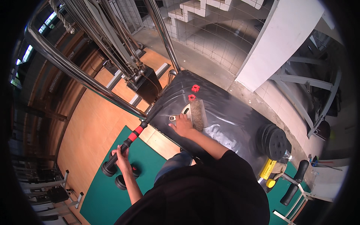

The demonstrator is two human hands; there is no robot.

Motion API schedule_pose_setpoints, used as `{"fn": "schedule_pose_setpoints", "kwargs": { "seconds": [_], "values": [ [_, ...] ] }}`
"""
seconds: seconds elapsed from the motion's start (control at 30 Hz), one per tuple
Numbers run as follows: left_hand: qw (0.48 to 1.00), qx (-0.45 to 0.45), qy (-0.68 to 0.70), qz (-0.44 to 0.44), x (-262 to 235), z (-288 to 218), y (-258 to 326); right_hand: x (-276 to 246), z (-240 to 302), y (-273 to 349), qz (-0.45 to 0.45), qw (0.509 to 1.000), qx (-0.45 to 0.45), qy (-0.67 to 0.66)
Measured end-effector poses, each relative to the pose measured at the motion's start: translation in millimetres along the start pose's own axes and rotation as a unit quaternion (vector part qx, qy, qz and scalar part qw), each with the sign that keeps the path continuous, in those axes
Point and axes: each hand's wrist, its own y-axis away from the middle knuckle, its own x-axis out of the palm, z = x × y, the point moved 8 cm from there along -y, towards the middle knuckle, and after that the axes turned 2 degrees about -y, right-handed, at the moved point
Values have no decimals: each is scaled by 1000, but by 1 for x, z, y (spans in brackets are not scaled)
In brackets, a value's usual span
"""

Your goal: The person wipes a weight plate with a cloth, then assembles a dumbbell by sliding weight plates onto a bar and securing them with collars. The completed dumbbell is placed on the floor.

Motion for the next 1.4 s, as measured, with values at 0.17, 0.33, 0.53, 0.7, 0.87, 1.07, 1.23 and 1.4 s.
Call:
{"fn": "schedule_pose_setpoints", "kwargs": {
  "seconds": [0.17, 0.33, 0.53, 0.7, 0.87, 1.07, 1.23, 1.4],
  "values": [
    [973, -20, -17, 228, 127, 25, 20, -17, -16, 60, 121, 728, 184, -649],
    [811, 101, -141, 559, 234, 76, 128, -75, -94, 112, -194, 479, 211, -830],
    [534, -201, -301, 764, 241, 223, 219, -67, -213, 206, -367, 554, 360, -655],
    [401, -373, -380, 746, 223, 248, 270, -55, -233, 229, -378, 573, 393, -612],
    [536, -256, -351, 724, 238, 283, 299, -46, -261, 253, -361, 651, 413, -524],
    [595, -149, -421, 669, 249, 312, 309, -48, -253, 381, -106, 656, 468, -583],
    [577, 24, -552, 601, 263, 306, 322, -63, -345, 523, -265, 604, 536, -527],
    [650, 39, -544, 530, 258, 313, 297, -108, -468, 583, -539, 423, 532, -498]
  ]
}}
